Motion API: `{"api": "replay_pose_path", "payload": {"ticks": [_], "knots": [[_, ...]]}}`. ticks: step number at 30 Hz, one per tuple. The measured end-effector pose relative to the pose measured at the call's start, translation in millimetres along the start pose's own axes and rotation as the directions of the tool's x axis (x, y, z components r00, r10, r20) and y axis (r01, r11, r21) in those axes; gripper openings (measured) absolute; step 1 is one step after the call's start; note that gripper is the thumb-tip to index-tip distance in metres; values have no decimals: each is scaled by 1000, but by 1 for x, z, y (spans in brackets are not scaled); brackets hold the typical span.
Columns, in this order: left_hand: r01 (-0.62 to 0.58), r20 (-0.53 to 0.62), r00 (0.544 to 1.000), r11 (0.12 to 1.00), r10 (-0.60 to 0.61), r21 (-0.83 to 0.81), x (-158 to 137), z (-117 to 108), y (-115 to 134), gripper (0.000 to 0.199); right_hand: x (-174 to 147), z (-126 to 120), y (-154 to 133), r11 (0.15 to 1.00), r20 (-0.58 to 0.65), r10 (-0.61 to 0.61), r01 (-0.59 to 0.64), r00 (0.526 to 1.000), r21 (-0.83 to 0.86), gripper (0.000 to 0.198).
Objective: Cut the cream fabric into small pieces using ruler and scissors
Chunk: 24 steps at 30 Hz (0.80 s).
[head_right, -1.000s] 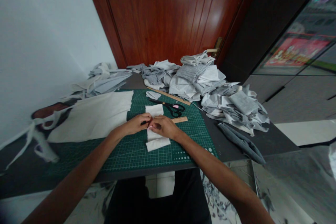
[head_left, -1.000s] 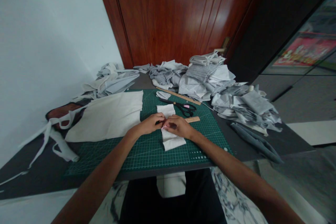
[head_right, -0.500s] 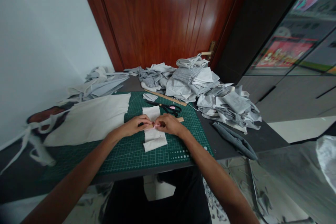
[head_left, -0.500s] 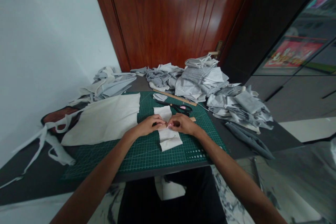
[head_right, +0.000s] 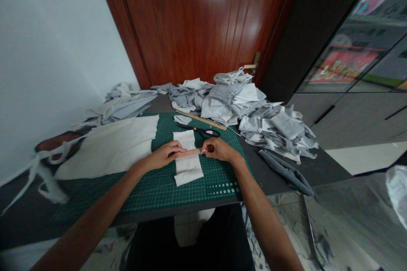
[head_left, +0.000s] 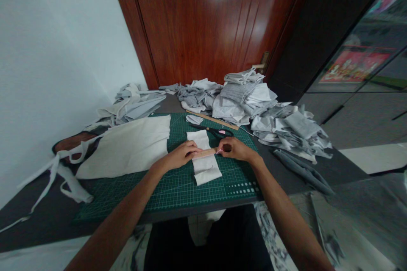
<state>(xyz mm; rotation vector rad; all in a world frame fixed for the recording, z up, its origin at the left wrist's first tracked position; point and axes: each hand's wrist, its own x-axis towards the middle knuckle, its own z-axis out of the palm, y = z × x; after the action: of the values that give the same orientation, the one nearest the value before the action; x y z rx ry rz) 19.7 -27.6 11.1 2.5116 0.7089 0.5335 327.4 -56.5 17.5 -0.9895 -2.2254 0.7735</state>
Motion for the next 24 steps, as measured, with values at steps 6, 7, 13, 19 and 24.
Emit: {"api": "replay_pose_path", "payload": {"ticks": [6,7,13,19,24], "knots": [[97,8,995,987,-99,126,-13,-15,14,40,-5,-14,2,996,-261,44,-62,964,-62,26],[118,15,993,984,-121,131,-15,-19,14,38,-5,-15,5,991,-321,61,-97,945,-96,27],[174,47,983,980,-180,99,-17,-27,9,19,-8,-17,34,872,-613,257,-453,747,-187,25],[221,-94,971,975,-219,16,-12,-31,-3,12,-15,-19,46,770,-679,351,-611,645,-182,22],[249,-205,946,968,-251,-35,-15,-40,-6,7,-15,-15,44,728,-672,371,-650,641,-218,17]]}}
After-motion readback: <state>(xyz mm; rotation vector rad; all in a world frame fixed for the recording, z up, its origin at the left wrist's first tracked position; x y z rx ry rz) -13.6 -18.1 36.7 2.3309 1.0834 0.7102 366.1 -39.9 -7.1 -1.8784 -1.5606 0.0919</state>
